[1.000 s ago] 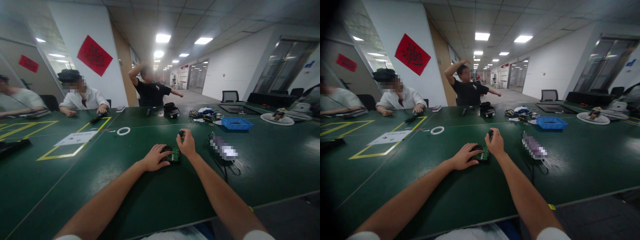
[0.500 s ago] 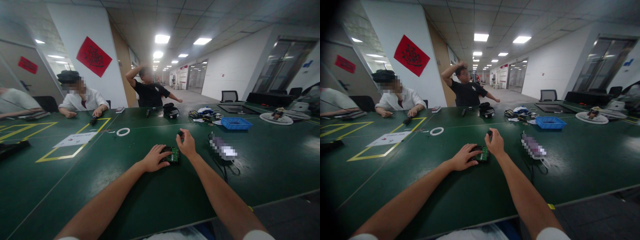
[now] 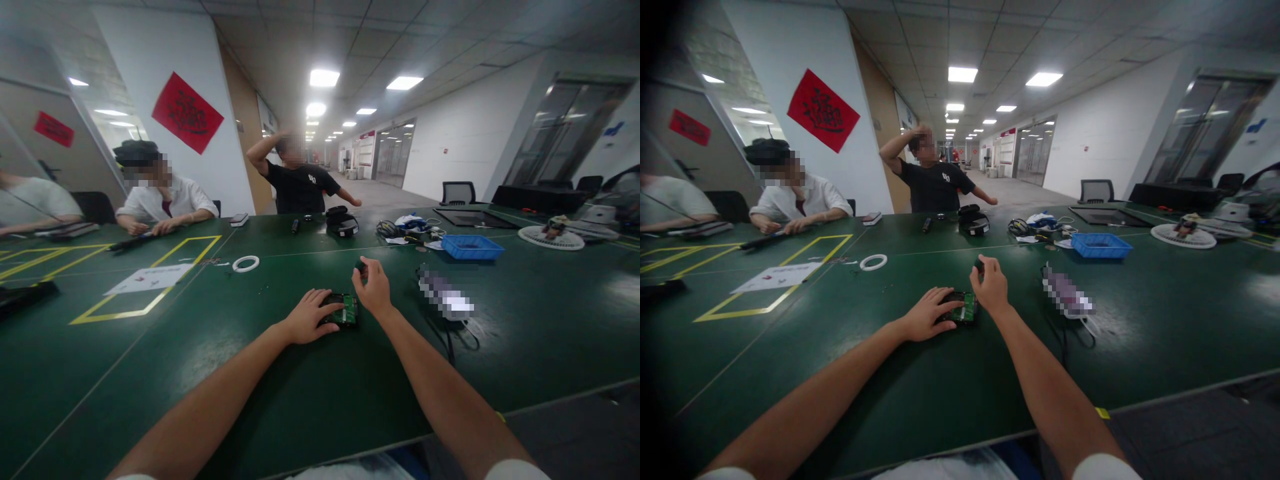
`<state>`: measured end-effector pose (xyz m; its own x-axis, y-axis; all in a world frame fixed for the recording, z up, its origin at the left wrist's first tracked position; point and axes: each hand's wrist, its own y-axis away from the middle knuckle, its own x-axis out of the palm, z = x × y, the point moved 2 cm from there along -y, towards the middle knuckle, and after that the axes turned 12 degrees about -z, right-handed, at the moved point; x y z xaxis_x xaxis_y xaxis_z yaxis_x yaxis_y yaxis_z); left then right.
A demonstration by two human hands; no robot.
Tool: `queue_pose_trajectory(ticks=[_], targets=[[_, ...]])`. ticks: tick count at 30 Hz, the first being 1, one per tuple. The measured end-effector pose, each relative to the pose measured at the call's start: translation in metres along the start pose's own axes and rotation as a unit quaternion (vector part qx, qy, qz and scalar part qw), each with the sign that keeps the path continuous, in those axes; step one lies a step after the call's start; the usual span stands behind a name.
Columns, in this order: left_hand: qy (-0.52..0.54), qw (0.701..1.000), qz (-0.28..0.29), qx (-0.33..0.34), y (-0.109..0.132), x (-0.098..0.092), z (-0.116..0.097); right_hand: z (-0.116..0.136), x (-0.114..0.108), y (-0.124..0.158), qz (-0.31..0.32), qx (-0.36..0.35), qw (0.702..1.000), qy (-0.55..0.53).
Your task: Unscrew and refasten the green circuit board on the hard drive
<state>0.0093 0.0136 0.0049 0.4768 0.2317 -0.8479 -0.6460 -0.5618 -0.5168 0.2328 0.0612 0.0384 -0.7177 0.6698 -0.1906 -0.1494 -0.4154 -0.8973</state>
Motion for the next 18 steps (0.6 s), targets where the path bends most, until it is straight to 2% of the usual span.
queue_pose_trajectory(ticks=[6, 18], targets=[[-0.004, 1.0, -0.001, -0.002, 0.0003, 0.0001, 0.0, -0.0032, 0.0027, -0.001, -0.02, 0.01, 1.0, -0.011], [-0.012, 1.0, 0.008, -0.004, -0.0006, 0.0005, 0.0011, 0.0022, -0.0036, -0.0037, -0.008, 0.0, 1.0, -0.023]])
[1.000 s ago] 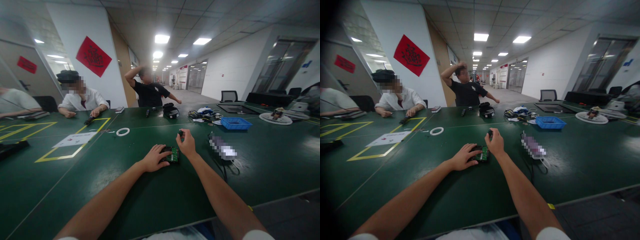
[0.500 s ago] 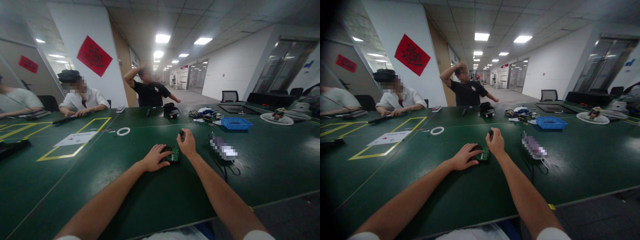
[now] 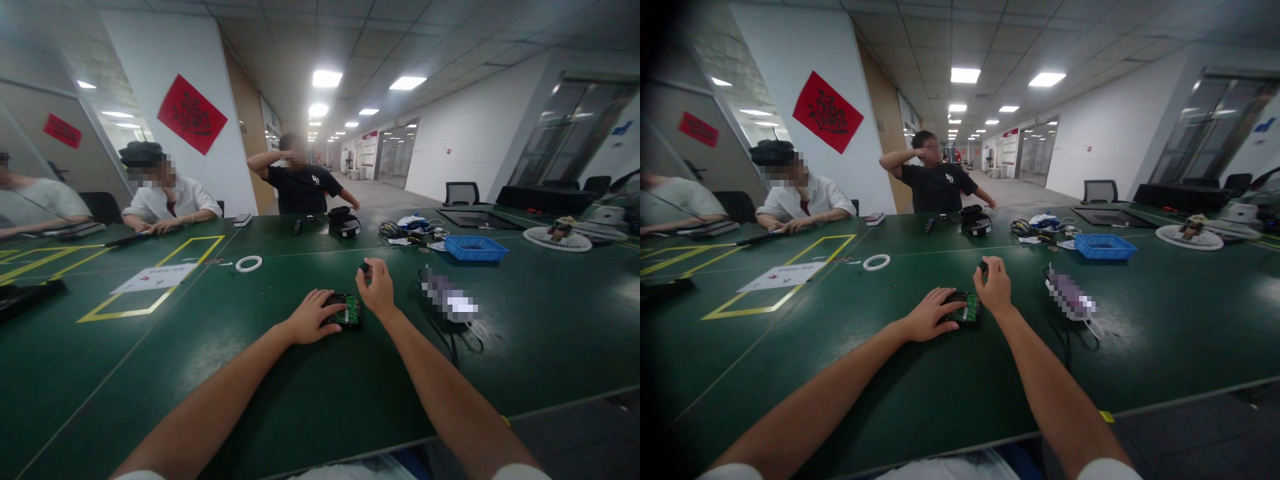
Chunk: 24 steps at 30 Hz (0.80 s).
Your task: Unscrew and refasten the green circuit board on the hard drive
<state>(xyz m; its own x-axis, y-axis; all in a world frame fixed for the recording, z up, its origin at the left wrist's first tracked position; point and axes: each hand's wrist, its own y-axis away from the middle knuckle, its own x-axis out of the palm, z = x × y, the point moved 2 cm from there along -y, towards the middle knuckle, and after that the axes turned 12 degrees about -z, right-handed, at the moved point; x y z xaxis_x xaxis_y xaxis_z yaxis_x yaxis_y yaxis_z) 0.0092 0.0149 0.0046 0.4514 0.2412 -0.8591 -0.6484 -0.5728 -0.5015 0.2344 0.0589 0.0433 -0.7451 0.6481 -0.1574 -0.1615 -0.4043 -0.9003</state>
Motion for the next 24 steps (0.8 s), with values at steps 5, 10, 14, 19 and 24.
queue_pose_trajectory(ticks=[5, 10, 14, 19, 24], targets=[[-0.004, 1.0, 0.005, 0.003, 0.0003, 0.0006, 0.0006, 0.001, 0.0015, -0.0006, -0.009, -0.007, 1.0, -0.002], [-0.003, 1.0, 0.002, 0.0, 0.0001, -0.0006, -0.0011, 0.0045, -0.0012, -0.0002, -0.005, -0.017, 1.0, 0.018], [-0.004, 1.0, 0.0, 0.001, 0.0005, -0.001, -0.0015, 0.0032, -0.0003, 0.0004, -0.003, -0.018, 1.0, 0.015], [-0.006, 1.0, 0.002, 0.001, 0.0006, -0.0016, -0.0014, -0.0007, 0.0028, 0.0018, -0.003, 0.002, 1.0, 0.016], [-0.006, 1.0, 0.004, 0.001, 0.0004, -0.0015, -0.0013, 0.0027, 0.0003, 0.0019, 0.002, -0.002, 1.0, 0.023]])
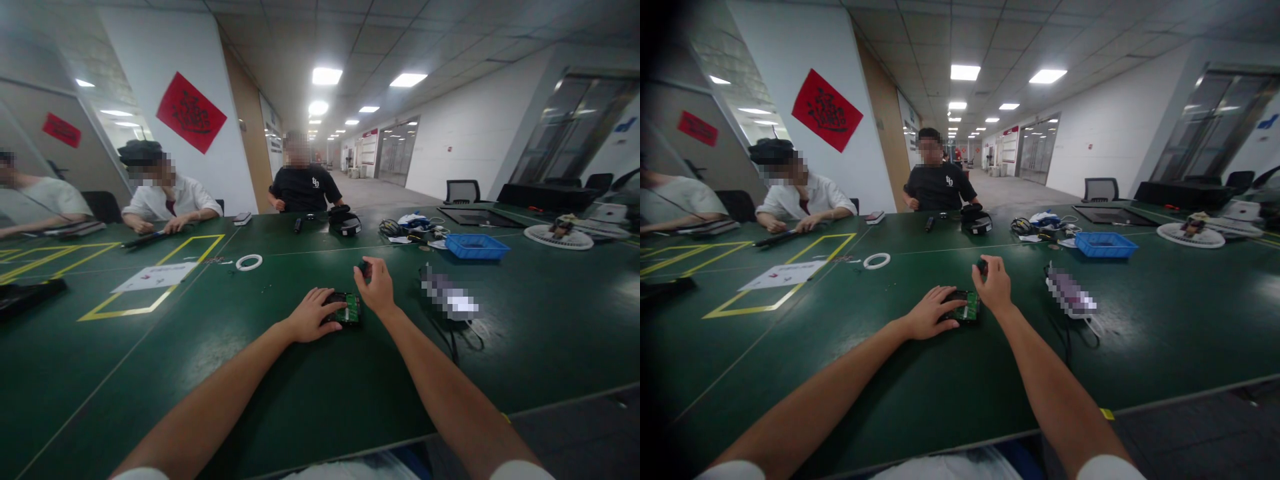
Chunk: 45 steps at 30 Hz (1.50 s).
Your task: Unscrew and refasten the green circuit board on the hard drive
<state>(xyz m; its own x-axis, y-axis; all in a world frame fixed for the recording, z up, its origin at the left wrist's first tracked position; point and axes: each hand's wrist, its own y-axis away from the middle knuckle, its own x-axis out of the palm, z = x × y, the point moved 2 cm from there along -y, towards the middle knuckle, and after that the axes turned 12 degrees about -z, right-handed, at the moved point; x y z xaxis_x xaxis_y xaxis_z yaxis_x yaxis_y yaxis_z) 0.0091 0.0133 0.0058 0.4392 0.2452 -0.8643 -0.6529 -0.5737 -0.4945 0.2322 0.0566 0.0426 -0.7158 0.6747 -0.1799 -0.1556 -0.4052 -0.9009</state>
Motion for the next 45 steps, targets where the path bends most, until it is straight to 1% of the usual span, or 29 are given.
queue_pose_trajectory(ticks=[5, 8, 11, 16, 22, 25, 31, 40, 45], targets=[[-0.002, 1.0, 0.0, -0.002, 0.0, 0.002, 0.001, -0.004, 0.003, 0.001, -0.01, 0.007, 0.999, -0.032], [-0.004, 1.0, 0.002, -0.002, 0.001, 0.003, 0.002, -0.007, 0.006, 0.001, -0.014, 0.011, 1.0, -0.024], [-0.006, 1.0, 0.001, -0.002, 0.001, 0.003, 0.001, -0.006, 0.004, 0.001, -0.006, 0.003, 1.0, -0.005], [-0.006, 1.0, -0.002, 0.0, 0.0, 0.003, 0.001, -0.002, 0.001, 0.001, 0.011, -0.017, 1.0, -0.002], [0.0, 1.0, -0.007, -0.001, 0.001, 0.005, 0.003, -0.009, 0.006, 0.002, -0.013, 0.014, 1.0, -0.019], [-0.001, 1.0, -0.006, -0.001, 0.001, 0.004, 0.003, -0.009, 0.006, 0.002, -0.013, 0.016, 1.0, -0.018], [-0.002, 1.0, 0.0, -0.003, 0.0, 0.0, 0.0, 0.0, -0.001, 0.0, 0.011, -0.008, 1.0, -0.007], [0.005, 1.0, -0.006, -0.005, 0.0, 0.0, -0.001, -0.003, 0.003, 0.001, 0.011, 0.025, 1.0, -0.012], [0.006, 1.0, -0.002, -0.005, 0.0, 0.0, 0.0, 0.0, -0.001, 0.0, 0.022, 0.0, 1.0, 0.008]])
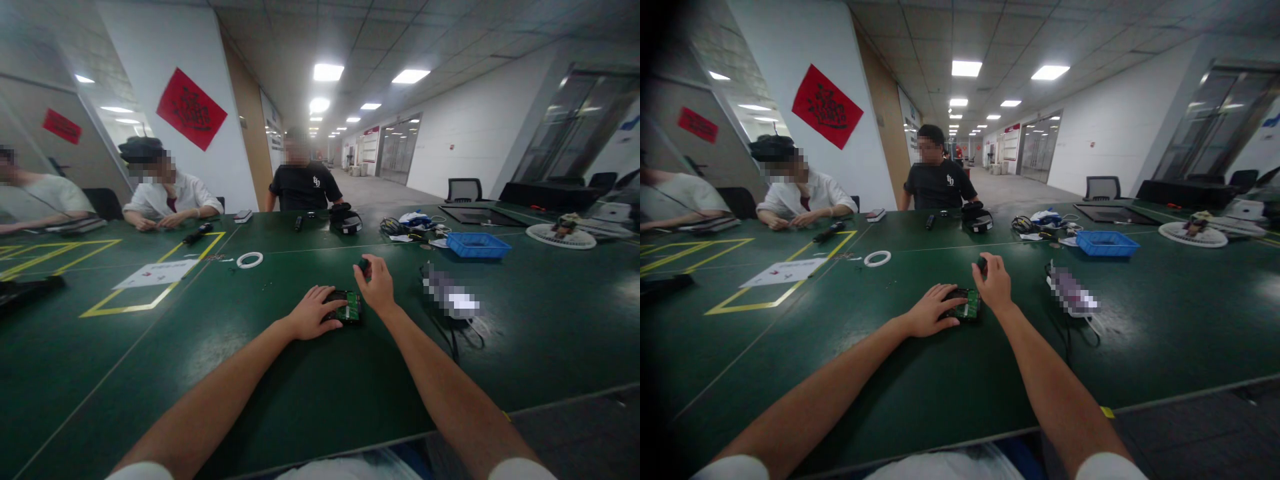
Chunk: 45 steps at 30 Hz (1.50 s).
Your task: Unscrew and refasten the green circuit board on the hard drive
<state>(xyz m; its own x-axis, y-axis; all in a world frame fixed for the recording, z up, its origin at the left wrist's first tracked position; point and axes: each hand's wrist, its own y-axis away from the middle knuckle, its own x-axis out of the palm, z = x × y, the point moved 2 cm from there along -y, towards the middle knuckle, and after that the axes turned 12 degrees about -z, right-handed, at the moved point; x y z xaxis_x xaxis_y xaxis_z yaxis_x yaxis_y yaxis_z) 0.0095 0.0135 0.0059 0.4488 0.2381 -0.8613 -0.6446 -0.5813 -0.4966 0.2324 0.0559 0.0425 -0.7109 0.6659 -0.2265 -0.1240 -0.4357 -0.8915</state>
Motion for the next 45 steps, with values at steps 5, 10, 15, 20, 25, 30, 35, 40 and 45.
queue_pose_trajectory(ticks=[5, 10, 15, 20, 25, 30, 35, 40, 45], targets=[[-0.001, 1.0, 0.0, 0.001, 0.0, 0.001, 0.0, 0.0, 0.003, 0.002, -0.002, 0.001, 1.0, -0.018], [-0.004, 1.0, 0.005, 0.0, 0.0, 0.001, 0.001, -0.007, 0.007, 0.003, -0.023, 0.02, 0.999, -0.031], [-0.002, 1.0, 0.0, 0.0, 0.0, 0.0, 0.0, -0.003, 0.003, 0.002, -0.009, 0.003, 1.0, -0.018], [-0.001, 1.0, -0.004, -0.002, 0.001, 0.0, 0.0, -0.001, 0.002, 0.002, -0.002, -0.003, 1.0, -0.018], [-0.002, 1.0, -0.005, 0.001, 0.001, 0.0, 0.0, -0.009, 0.007, 0.002, -0.036, 0.014, 0.999, -0.036], [0.0, 1.0, -0.006, 0.004, 0.001, 0.001, 0.001, -0.009, 0.005, 0.003, -0.023, 0.012, 0.999, -0.028], [0.002, 1.0, -0.01, 0.004, 0.0, 0.001, 0.001, -0.003, 0.001, 0.002, -0.007, 0.002, 1.0, -0.021], [0.002, 1.0, -0.01, 0.002, 0.0, 0.0, 0.0, -0.006, 0.004, 0.004, -0.011, 0.017, 1.0, -0.021], [-0.004, 1.0, 0.002, 0.002, 0.0, 0.0, -0.001, -0.01, 0.007, 0.004, -0.024, 0.018, 0.999, -0.01]])
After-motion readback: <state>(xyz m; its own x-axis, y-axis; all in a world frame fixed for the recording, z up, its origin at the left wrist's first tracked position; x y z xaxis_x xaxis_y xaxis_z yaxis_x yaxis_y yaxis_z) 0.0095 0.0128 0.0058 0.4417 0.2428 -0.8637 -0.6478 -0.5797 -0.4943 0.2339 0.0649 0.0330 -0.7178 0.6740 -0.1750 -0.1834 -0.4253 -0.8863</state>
